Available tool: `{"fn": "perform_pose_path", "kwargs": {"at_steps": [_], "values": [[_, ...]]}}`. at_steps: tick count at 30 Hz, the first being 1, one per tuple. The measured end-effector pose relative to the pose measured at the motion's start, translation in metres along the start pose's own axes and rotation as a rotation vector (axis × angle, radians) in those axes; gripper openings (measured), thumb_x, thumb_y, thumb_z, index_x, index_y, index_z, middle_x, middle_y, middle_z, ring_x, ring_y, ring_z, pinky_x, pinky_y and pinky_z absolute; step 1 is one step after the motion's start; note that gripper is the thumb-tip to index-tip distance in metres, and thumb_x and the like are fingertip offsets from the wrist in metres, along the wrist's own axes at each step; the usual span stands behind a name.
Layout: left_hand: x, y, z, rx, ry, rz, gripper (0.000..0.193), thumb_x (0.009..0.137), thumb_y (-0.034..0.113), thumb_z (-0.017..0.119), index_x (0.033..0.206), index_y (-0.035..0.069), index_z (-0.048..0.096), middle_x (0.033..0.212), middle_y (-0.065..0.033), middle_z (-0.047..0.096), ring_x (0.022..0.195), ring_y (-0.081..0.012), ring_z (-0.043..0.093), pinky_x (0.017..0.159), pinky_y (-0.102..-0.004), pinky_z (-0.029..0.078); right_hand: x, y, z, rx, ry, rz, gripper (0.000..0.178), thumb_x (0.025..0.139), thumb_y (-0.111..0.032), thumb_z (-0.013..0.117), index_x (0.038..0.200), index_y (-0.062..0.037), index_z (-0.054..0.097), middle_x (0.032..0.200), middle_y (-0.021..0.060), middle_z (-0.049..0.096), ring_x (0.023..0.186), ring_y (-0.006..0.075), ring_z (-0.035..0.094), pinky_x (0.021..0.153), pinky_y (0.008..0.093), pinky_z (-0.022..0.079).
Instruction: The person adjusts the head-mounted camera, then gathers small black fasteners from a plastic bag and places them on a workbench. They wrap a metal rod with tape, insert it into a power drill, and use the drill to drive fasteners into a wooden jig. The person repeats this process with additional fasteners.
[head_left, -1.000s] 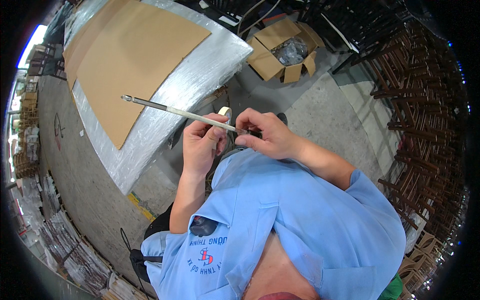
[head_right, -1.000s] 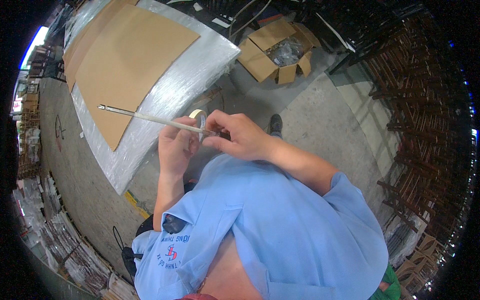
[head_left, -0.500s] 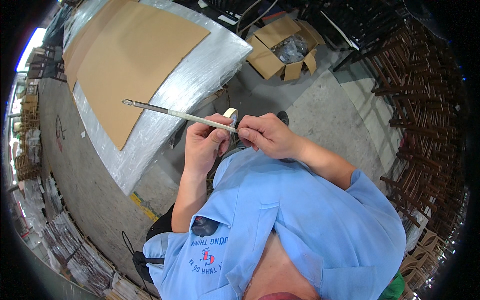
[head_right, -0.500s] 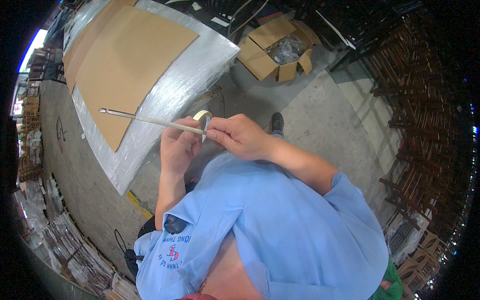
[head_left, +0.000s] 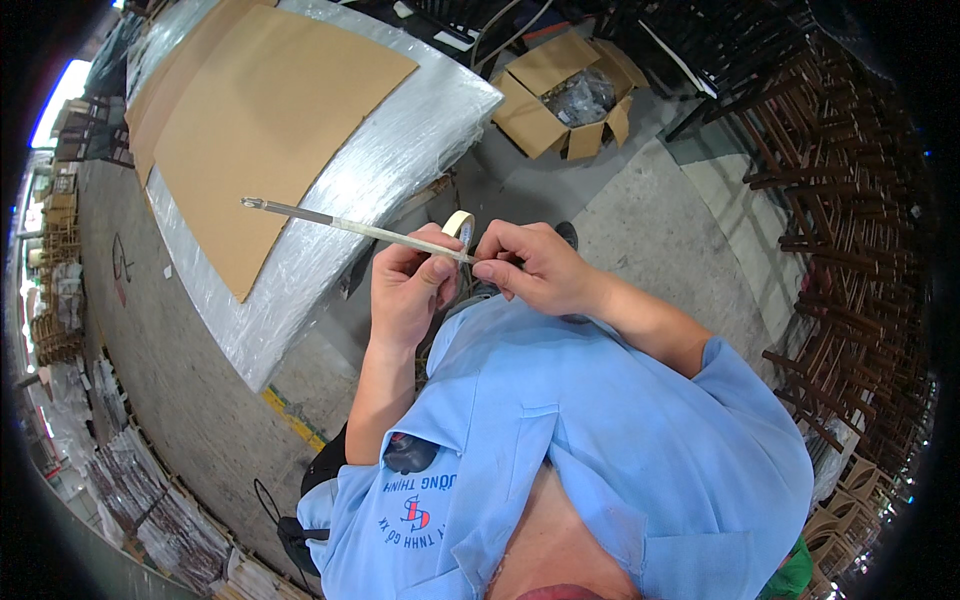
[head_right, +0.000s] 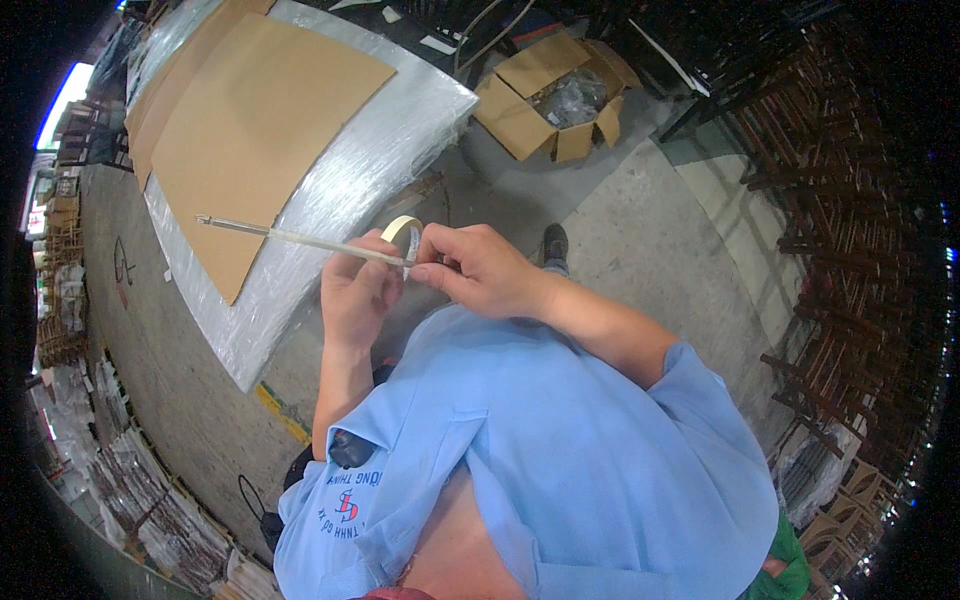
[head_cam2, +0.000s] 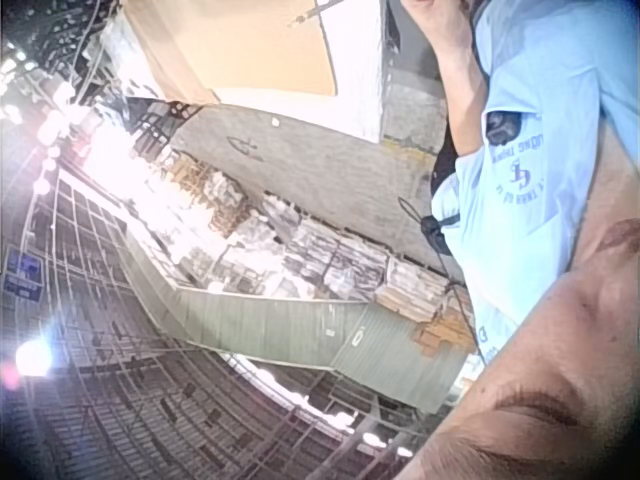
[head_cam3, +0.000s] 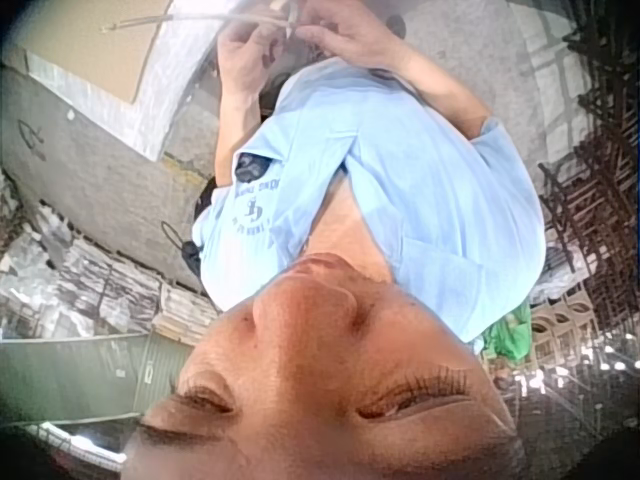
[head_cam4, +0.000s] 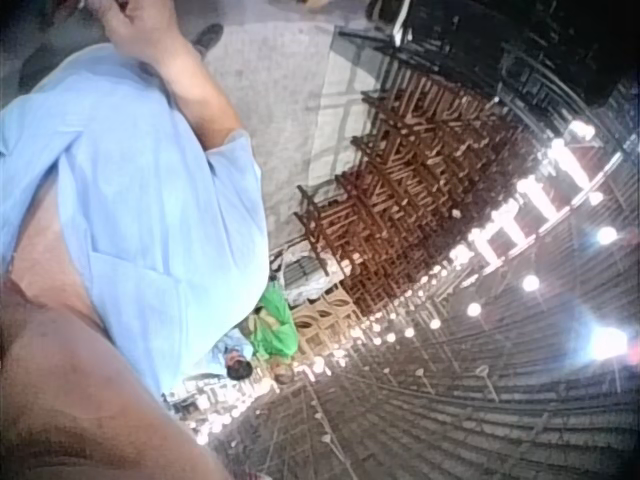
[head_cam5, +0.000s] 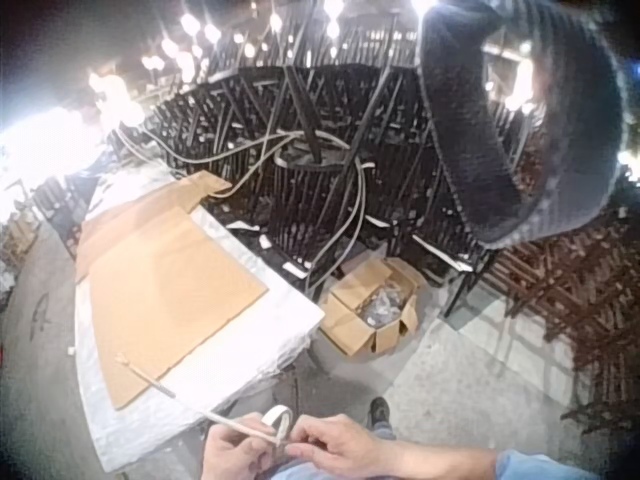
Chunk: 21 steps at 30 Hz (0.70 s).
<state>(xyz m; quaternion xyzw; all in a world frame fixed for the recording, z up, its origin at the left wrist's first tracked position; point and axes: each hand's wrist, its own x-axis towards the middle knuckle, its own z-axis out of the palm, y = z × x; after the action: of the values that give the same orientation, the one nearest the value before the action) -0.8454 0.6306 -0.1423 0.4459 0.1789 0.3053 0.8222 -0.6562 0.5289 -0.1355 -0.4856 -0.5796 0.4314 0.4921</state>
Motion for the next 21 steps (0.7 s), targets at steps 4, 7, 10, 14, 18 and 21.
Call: {"fn": "perform_pose_path", "kwargs": {"at_steps": [4,7,10,14,18,21], "values": [[0.001,0.000,0.002,-0.004,-0.039,-0.019,0.028,0.093,0.019,0.079,0.108,-0.004,0.072,0.088,-0.0033,0.059,0.060,-0.0092,0.055,0.048,-0.0217,0.037,0.001,0.004,0.001,-0.038,0.003,0.002,0.022,0.108,-0.019,0.054,0.095,-0.0020,0.059,0.070,0.0044,0.061,0.058,0.0132,0.061,0.054,0.0284,0.049],[0.002,0.000,0.001,0.027,-0.100,0.014,0.028,0.093,0.019,0.079,0.108,-0.003,0.073,0.088,-0.0039,0.059,0.060,-0.0091,0.055,0.049,-0.0218,0.037,0.001,-0.001,-0.002,0.013,-0.036,0.079,0.019,0.106,-0.016,0.055,0.093,-0.0033,0.059,0.065,0.0085,0.059,0.059,0.0189,0.061,0.056,0.0339,0.047],[-0.001,-0.004,-0.001,0.005,-0.112,0.055,0.026,0.093,0.019,0.079,0.107,-0.002,0.073,0.087,-0.0040,0.058,0.061,-0.0089,0.056,0.049,-0.0218,0.037,0.001,-0.006,-0.005,0.087,-0.093,0.064,0.021,0.107,-0.018,0.055,0.094,-0.0026,0.058,0.070,0.0047,0.061,0.058,0.0139,0.061,0.053,0.0291,0.049],[-0.001,-0.003,0.003,0.043,-0.047,0.082,0.024,0.093,0.018,0.079,0.105,-0.002,0.073,0.087,-0.0038,0.057,0.062,-0.0084,0.056,0.048,-0.0214,0.037,0.003,-0.003,0.006,0.094,0.084,-0.030,0.014,0.100,-0.015,0.065,0.095,-0.0047,0.058,0.070,0.0088,0.062,0.060,0.0177,0.060,0.056,0.0324,0.046],[0.001,-0.001,0.003,0.052,-0.051,0.081,0.023,0.093,0.017,0.079,0.105,-0.002,0.073,0.087,-0.0039,0.057,0.062,-0.0086,0.057,0.048,-0.0213,0.039,0.002,-0.011,-0.002,0.024,-0.019,0.005,0.013,0.099,-0.015,0.066,0.095,-0.0050,0.059,0.072,0.0088,0.063,0.060,0.0196,0.061,0.057,0.0325,0.047],[0.003,0.003,0.005,0.064,-0.092,0.071,0.027,0.092,0.018,0.080,0.108,-0.002,0.072,0.089,-0.0046,0.059,0.063,-0.0093,0.057,0.049,-0.0217,0.042,0.002,-0.011,-0.003,-0.003,-0.038,-0.029,0.016,0.102,-0.017,0.062,0.091,-0.0046,0.059,0.071,0.0083,0.063,0.060,0.0199,0.062,0.057,0.0326,0.048]]}}
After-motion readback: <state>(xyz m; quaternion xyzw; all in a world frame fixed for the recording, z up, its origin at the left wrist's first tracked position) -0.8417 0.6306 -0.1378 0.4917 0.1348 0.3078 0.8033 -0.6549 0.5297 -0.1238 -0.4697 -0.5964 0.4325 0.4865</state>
